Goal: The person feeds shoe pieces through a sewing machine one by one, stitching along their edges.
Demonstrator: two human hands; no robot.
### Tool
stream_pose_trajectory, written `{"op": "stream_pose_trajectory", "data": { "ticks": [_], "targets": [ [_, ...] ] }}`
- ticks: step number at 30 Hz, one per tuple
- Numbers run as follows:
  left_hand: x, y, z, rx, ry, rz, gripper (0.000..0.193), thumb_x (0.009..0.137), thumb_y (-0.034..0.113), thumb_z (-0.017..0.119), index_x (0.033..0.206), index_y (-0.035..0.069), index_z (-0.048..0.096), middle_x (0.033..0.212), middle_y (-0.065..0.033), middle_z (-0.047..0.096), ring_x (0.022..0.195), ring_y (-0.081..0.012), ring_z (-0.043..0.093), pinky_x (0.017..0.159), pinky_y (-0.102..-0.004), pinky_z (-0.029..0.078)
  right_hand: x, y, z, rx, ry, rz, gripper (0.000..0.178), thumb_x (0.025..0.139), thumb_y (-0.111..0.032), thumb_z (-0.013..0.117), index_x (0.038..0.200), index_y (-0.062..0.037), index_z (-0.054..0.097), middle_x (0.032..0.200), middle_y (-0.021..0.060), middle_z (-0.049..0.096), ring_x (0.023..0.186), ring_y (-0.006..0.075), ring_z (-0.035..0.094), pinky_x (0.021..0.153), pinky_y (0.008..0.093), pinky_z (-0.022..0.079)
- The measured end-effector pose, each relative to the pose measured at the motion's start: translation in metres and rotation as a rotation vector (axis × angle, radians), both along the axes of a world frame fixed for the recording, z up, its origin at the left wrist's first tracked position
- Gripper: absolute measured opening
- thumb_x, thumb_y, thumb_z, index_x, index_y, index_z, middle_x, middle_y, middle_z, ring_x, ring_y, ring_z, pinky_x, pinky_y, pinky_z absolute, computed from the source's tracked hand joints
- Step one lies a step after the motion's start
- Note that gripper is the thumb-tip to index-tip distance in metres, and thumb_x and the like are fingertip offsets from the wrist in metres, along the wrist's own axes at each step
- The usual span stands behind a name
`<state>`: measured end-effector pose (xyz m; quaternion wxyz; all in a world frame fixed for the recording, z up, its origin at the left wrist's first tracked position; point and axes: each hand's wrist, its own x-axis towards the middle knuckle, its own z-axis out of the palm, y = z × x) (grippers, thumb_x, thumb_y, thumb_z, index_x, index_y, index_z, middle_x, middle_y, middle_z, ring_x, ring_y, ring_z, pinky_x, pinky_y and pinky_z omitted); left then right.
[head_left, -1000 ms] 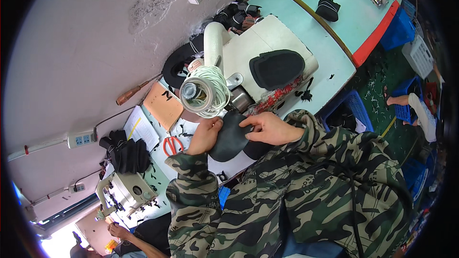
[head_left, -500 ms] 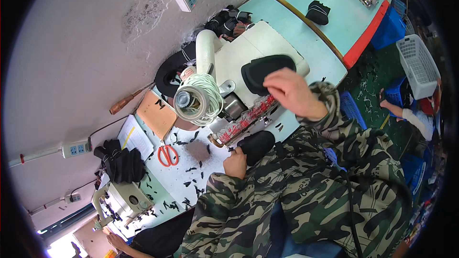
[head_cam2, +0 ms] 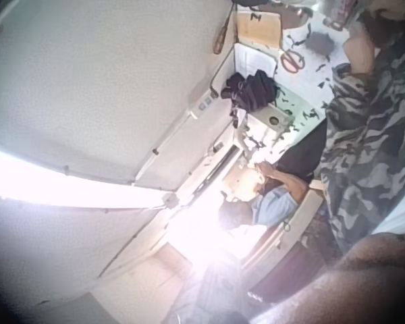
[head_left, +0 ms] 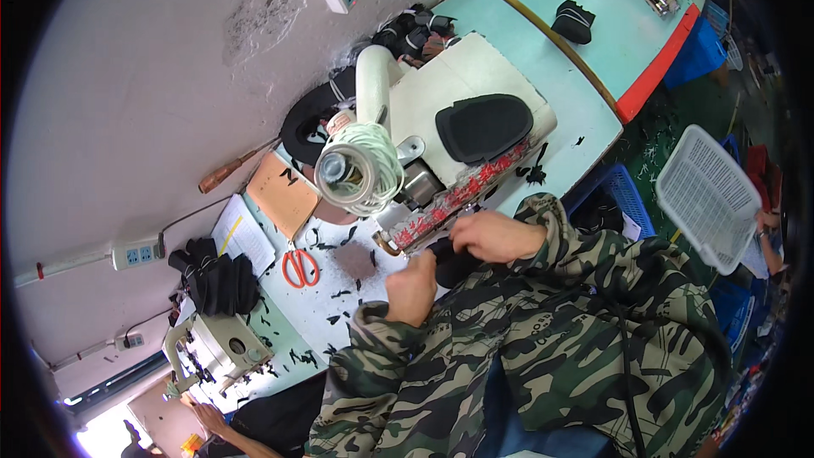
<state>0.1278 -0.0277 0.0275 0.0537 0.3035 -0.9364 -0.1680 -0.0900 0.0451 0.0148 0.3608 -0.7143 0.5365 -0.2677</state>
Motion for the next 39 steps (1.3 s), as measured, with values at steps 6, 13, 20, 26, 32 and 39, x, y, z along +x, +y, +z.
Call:
{"op": "stream_pose_trajectory", "data": {
  "ticks": [6,13,20,26,32,39],
  "targets": [
    [-0.030,-0.083,0.047,0.322,0.056,0.219,0.024,0.090,0.018,0.055,0.085,-0.005,0.060,0.072,-0.0262,0.060,0.069,-0.0421,0.060,0.062,-0.0435,0.048,0.010,-0.039,0.041,-0.204,0.014,-0.395,0.015,0.077,-0.004,0.065,0.092,-0.0037,0.066,0.085,0.0120,0.060,0.080,0.0331,0.061,0.070,0.0397,0.050],
    [-0.047,-0.090,0.034,0.180,0.157,0.172,0.029,0.092,0.020,0.053,0.083,-0.006,0.060,0.067,-0.0241,0.061,0.060,-0.0391,0.062,0.058,-0.0443,0.049,-0.017,-0.076,0.079,-0.021,0.370,-0.217,0.016,0.074,-0.011,0.064,0.089,-0.0079,0.067,0.086,0.0120,0.062,0.079,0.0328,0.063,0.068,0.0434,0.049],
    [-0.013,-0.072,0.070,1.349,0.249,0.413,0.033,0.103,0.027,0.036,0.105,0.000,0.054,0.073,-0.0090,0.063,0.041,-0.0177,0.058,0.034,-0.0244,0.039,-0.021,-0.039,0.074,-0.001,-0.303,-0.276,0.023,0.075,-0.008,0.067,0.096,-0.0030,0.063,0.091,0.0106,0.067,0.083,0.0253,0.066,0.075,0.0326,0.050],
    [-0.005,-0.083,0.058,1.315,0.242,0.522,0.035,0.102,0.028,0.038,0.108,-0.002,0.054,0.081,-0.0085,0.060,0.042,-0.0159,0.057,0.032,-0.0230,0.037,0.020,-0.033,0.040,0.112,-0.361,-0.385,0.027,0.077,-0.006,0.068,0.103,0.0000,0.064,0.093,0.0095,0.068,0.083,0.0163,0.064,0.077,0.0284,0.049],
    [-0.035,-0.100,0.053,1.007,0.135,0.414,0.032,0.098,0.023,0.046,0.083,-0.002,0.058,0.055,-0.0036,0.051,0.037,-0.0124,0.047,0.033,-0.0259,0.038,0.028,-0.041,0.039,0.187,-0.459,-0.500,0.025,0.076,-0.007,0.068,0.100,0.0008,0.066,0.090,0.0107,0.068,0.079,0.0174,0.062,0.074,0.0291,0.049],
    [-0.045,-0.088,0.041,0.994,0.108,0.353,0.025,0.096,0.020,0.050,0.086,-0.001,0.058,0.058,-0.0066,0.053,0.042,-0.0159,0.051,0.035,-0.0295,0.039,0.014,-0.027,0.037,0.129,-0.434,-0.533,0.023,0.076,-0.005,0.070,0.097,0.0001,0.065,0.081,0.0036,0.064,0.072,0.0072,0.056,0.063,0.0245,0.046]
  ]
}}
